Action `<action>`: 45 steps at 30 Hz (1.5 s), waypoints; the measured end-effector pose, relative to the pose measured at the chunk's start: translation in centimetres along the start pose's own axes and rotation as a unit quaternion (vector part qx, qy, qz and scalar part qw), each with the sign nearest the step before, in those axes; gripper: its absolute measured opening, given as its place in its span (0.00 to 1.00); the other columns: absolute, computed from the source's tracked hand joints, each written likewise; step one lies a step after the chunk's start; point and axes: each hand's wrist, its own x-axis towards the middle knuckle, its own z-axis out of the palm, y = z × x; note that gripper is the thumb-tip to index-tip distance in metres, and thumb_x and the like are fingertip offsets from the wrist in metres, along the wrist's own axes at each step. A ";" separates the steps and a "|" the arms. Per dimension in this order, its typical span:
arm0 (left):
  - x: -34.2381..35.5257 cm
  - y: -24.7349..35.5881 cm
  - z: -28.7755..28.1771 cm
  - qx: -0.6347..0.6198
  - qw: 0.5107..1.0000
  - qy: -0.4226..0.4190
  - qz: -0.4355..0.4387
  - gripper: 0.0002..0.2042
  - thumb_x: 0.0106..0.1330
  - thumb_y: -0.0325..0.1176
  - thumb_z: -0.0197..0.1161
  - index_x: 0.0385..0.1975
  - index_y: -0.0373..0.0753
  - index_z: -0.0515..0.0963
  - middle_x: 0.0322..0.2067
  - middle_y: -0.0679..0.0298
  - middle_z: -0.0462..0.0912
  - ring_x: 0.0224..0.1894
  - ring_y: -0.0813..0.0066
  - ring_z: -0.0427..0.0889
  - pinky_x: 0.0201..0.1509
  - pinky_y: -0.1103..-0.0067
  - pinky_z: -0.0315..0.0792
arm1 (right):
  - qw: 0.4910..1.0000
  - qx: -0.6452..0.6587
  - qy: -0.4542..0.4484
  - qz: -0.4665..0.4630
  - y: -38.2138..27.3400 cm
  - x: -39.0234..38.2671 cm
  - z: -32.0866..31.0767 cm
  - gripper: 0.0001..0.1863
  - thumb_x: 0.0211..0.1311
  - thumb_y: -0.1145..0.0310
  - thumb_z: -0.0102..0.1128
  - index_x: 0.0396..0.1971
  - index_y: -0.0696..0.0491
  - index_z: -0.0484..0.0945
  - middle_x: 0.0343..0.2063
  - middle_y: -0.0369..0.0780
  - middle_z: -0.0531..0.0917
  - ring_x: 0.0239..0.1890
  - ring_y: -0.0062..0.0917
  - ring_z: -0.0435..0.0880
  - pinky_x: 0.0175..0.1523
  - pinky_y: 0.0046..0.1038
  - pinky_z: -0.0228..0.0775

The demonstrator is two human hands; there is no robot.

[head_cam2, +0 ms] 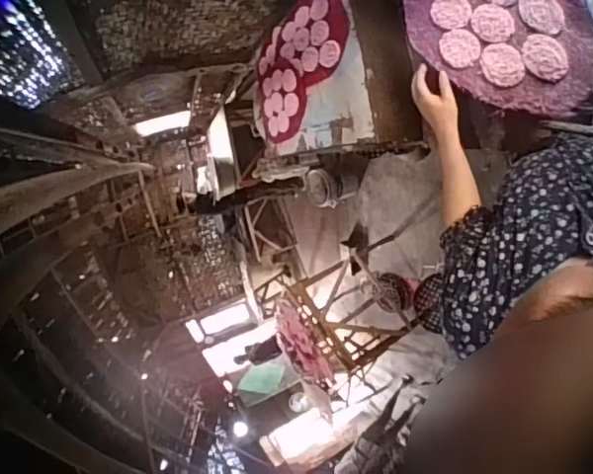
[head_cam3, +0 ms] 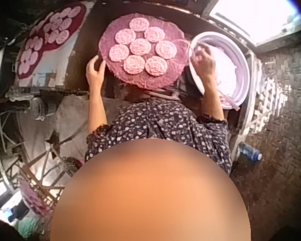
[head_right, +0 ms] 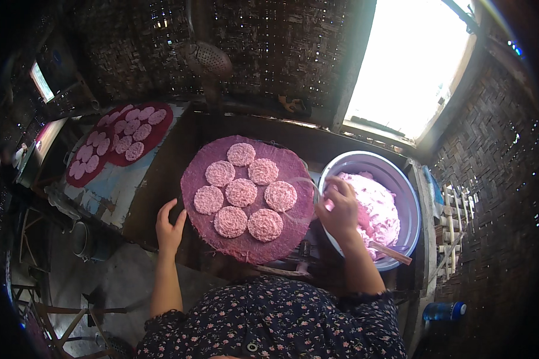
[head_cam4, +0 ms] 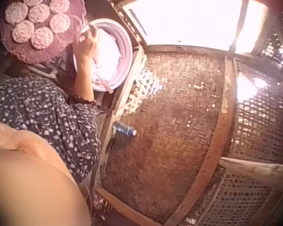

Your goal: The person scoops pink dough from a basin, places it into a wooden press, and uses a lever to extrude the dough into circular shapes onto a mat. The person repeats this process to form multiple dough pieces.

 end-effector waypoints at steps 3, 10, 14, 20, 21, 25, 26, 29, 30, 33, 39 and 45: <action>3.0 -2.1 2.2 -0.113 0.985 -0.008 -0.132 0.23 0.61 0.35 0.64 0.54 0.33 0.69 0.52 0.53 0.73 0.55 0.64 0.72 0.60 0.72 0.64 | 0.980 0.010 -0.197 0.029 1.5 -3.9 -4.5 0.04 0.40 0.75 0.60 0.14 0.56 0.75 0.35 0.43 0.81 0.38 0.36 0.80 0.45 0.34 0.73; 9.1 -4.8 6.4 -0.237 0.936 -0.062 -0.252 0.21 0.61 0.37 0.63 0.51 0.30 0.73 0.44 0.58 0.80 0.46 0.75 0.77 0.49 0.80 0.70 | 0.948 -0.130 -0.287 0.043 2.6 -11.8 1.4 0.07 0.48 0.69 0.59 0.22 0.58 0.79 0.29 0.45 0.80 0.30 0.38 0.81 0.37 0.37 0.74; 9.6 -3.9 6.4 -0.073 0.981 0.031 -0.177 0.18 0.55 0.34 0.63 0.45 0.34 0.77 0.35 0.54 0.83 0.38 0.65 0.83 0.45 0.75 0.74 | 0.982 0.112 -0.098 0.117 2.6 -9.6 1.5 0.14 0.58 0.68 0.58 0.41 0.60 0.76 0.34 0.48 0.79 0.38 0.40 0.79 0.45 0.36 0.71; 10.5 -1.3 5.3 0.059 0.996 0.005 -0.068 0.16 0.52 0.31 0.64 0.43 0.40 0.78 0.33 0.57 0.84 0.35 0.65 0.84 0.41 0.74 0.76 | 0.988 0.078 -0.131 0.036 1.6 -5.3 2.7 0.20 0.55 0.68 0.60 0.46 0.61 0.76 0.43 0.51 0.78 0.44 0.43 0.78 0.51 0.35 0.69; 10.9 -1.1 5.3 0.058 0.996 -0.009 -0.062 0.17 0.52 0.30 0.63 0.43 0.40 0.78 0.32 0.56 0.84 0.35 0.64 0.84 0.40 0.74 0.76 | 0.988 0.069 -0.131 0.030 1.6 -5.2 3.1 0.18 0.54 0.68 0.61 0.44 0.61 0.77 0.41 0.51 0.78 0.43 0.42 0.78 0.50 0.35 0.70; 12.6 -1.6 5.1 0.057 0.995 -0.087 0.010 0.17 0.50 0.28 0.60 0.42 0.41 0.80 0.34 0.54 0.83 0.37 0.62 0.83 0.43 0.74 0.76 | 0.988 0.078 -0.116 0.065 1.9 -4.7 4.4 0.15 0.52 0.72 0.61 0.40 0.60 0.80 0.38 0.49 0.80 0.40 0.37 0.80 0.46 0.32 0.72; 13.1 -1.8 4.9 0.073 0.989 -0.112 0.057 0.16 0.50 0.27 0.59 0.41 0.42 0.81 0.35 0.54 0.83 0.39 0.62 0.83 0.44 0.74 0.75 | 0.987 0.106 -0.104 0.061 1.8 -4.4 4.6 0.15 0.51 0.72 0.61 0.40 0.60 0.80 0.38 0.48 0.80 0.39 0.36 0.80 0.46 0.32 0.72; 14.8 -1.8 4.1 0.018 0.979 -0.202 0.012 0.15 0.49 0.26 0.59 0.39 0.41 0.82 0.38 0.55 0.82 0.43 0.62 0.82 0.47 0.75 0.74 | 0.973 0.135 -0.152 0.109 0.8 -2.6 4.0 0.24 0.41 0.79 0.52 0.45 0.61 0.78 0.47 0.50 0.79 0.48 0.37 0.79 0.52 0.29 0.70; 15.3 -1.7 3.7 -0.037 0.976 -0.213 0.003 0.16 0.47 0.25 0.58 0.38 0.40 0.82 0.40 0.55 0.82 0.44 0.63 0.82 0.48 0.76 0.74 | 0.970 0.132 -0.143 0.144 -0.1 -1.7 3.9 0.26 0.39 0.80 0.50 0.46 0.62 0.77 0.49 0.51 0.78 0.50 0.37 0.78 0.54 0.28 0.69; 17.3 -1.9 1.0 -0.061 0.973 -0.199 0.097 0.17 0.46 0.23 0.57 0.38 0.39 0.82 0.41 0.56 0.82 0.45 0.64 0.81 0.50 0.76 0.74 | 0.970 0.139 -0.152 0.127 -4.4 1.3 2.1 0.29 0.38 0.79 0.49 0.48 0.62 0.76 0.51 0.51 0.76 0.53 0.34 0.77 0.47 0.26 0.72; 23.7 -8.6 -11.9 -0.106 0.985 -0.131 0.047 0.18 0.48 0.23 0.55 0.42 0.38 0.81 0.36 0.59 0.84 0.31 0.77 0.81 0.36 0.81 0.75 | 0.976 0.123 -0.173 0.048 -16.7 8.9 7.7 0.29 0.41 0.81 0.52 0.51 0.61 0.74 0.53 0.45 0.76 0.34 0.19 0.78 0.38 0.21 0.71; 27.1 -19.5 -25.0 -0.010 0.998 -0.035 -0.055 0.19 0.47 0.23 0.52 0.38 0.43 0.82 0.42 0.53 0.81 0.46 0.60 0.80 0.49 0.74 0.72 | 0.946 0.242 -0.217 0.019 -25.3 14.3 23.5 0.28 0.44 0.82 0.54 0.53 0.56 0.74 0.54 0.42 0.75 0.35 0.16 0.77 0.41 0.20 0.70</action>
